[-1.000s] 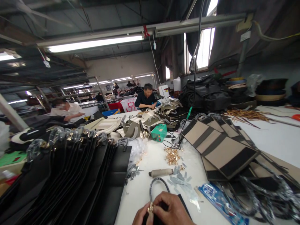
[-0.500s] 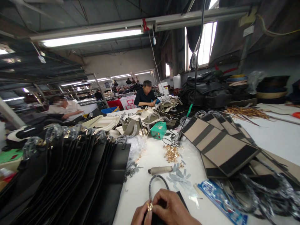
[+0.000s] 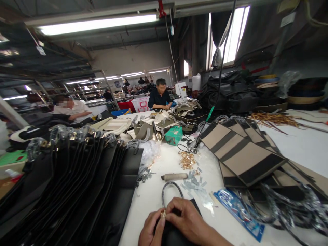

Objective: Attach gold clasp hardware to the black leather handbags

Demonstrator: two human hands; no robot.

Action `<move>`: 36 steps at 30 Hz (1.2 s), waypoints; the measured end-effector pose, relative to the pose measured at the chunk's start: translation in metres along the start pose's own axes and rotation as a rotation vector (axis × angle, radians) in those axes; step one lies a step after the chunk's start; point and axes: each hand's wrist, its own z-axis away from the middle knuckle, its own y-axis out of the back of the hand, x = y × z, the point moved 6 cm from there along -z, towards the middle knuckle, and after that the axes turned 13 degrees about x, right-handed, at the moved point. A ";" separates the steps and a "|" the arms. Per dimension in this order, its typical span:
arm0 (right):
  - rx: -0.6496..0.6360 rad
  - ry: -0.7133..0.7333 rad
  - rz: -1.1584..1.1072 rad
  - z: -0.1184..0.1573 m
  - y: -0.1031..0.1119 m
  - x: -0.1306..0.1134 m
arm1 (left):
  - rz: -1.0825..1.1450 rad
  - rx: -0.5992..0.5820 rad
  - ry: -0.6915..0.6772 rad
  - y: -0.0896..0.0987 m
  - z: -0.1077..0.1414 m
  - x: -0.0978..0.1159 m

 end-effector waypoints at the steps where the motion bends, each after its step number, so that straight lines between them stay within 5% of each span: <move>1: 0.006 -0.005 0.003 0.000 0.000 -0.001 | 0.004 -0.022 0.013 0.000 0.000 0.005; 9: -0.029 -0.057 0.034 -0.003 0.000 0.001 | 0.037 -0.085 0.021 0.002 0.002 0.017; 25: -0.089 0.058 -0.024 0.001 -0.002 -0.002 | 0.059 -0.170 -0.006 -0.001 0.003 0.018; 36: -0.008 -0.057 0.013 0.002 0.001 0.013 | 0.098 -0.049 -0.033 0.002 0.006 0.021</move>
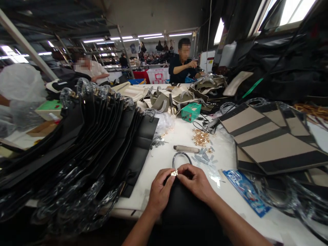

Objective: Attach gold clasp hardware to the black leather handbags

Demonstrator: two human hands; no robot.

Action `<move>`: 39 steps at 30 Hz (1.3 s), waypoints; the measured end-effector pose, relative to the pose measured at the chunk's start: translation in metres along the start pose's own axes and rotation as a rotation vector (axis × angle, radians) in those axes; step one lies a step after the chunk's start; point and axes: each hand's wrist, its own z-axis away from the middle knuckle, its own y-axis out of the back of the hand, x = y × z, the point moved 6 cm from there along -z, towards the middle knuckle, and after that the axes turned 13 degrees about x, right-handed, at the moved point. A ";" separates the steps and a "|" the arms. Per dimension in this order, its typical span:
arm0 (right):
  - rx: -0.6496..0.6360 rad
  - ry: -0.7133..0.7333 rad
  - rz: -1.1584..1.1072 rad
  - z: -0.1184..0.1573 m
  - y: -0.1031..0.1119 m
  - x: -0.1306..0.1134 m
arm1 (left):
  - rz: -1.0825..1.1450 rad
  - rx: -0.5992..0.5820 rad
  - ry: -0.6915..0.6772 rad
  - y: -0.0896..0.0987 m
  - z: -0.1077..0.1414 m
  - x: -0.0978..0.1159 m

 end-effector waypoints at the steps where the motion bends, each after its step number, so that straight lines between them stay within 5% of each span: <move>1: -0.006 -0.017 -0.003 0.000 0.000 0.002 | -0.006 0.009 -0.011 0.001 0.000 0.000; 14: -0.096 0.037 0.135 -0.006 -0.004 -0.005 | -0.117 0.019 -0.086 0.001 0.002 0.002; 23: -0.010 0.140 0.228 0.000 -0.007 -0.006 | -0.166 0.018 -0.152 -0.002 0.002 0.007; 39: -0.044 0.172 0.108 0.000 -0.006 -0.015 | -0.035 0.060 -0.045 0.004 0.001 0.003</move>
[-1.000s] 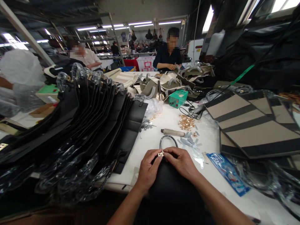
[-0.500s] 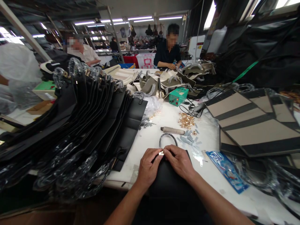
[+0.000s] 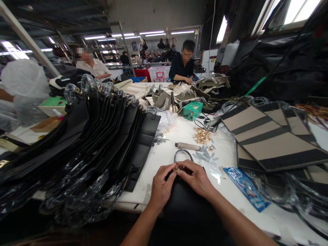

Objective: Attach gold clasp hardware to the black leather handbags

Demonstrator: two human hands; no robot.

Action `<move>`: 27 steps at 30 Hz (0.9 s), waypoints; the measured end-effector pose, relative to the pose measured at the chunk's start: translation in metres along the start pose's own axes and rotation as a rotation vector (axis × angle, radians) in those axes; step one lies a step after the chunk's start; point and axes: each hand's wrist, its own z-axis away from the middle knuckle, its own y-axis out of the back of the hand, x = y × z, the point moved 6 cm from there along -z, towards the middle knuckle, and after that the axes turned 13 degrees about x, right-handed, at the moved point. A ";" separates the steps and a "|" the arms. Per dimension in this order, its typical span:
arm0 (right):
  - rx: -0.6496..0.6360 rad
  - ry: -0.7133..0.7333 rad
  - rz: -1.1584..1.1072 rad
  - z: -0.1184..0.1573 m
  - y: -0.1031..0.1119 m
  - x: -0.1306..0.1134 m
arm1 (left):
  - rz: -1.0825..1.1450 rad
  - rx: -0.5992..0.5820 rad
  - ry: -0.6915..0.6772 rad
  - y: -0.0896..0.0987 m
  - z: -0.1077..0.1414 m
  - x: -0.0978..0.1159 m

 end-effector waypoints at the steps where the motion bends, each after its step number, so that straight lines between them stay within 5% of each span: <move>1: 0.002 0.002 -0.005 0.000 0.000 -0.002 | -0.003 0.007 0.003 0.001 0.001 0.001; 5: 0.049 -0.021 0.061 0.007 0.001 0.002 | -0.093 0.104 -0.019 0.005 0.007 0.005; 9: 0.235 0.000 0.219 0.017 0.012 0.029 | -0.263 0.125 -0.083 -0.001 0.008 -0.001; 13: 0.207 -0.108 0.204 0.023 0.014 0.050 | -0.360 0.108 -0.105 -0.009 0.007 -0.007; 20: 0.223 -0.275 0.040 0.017 0.024 0.019 | -0.399 0.037 -0.071 -0.013 0.010 -0.010; 27: 0.263 -0.418 -0.201 0.021 0.033 -0.009 | -0.399 0.200 0.046 -0.007 0.014 -0.025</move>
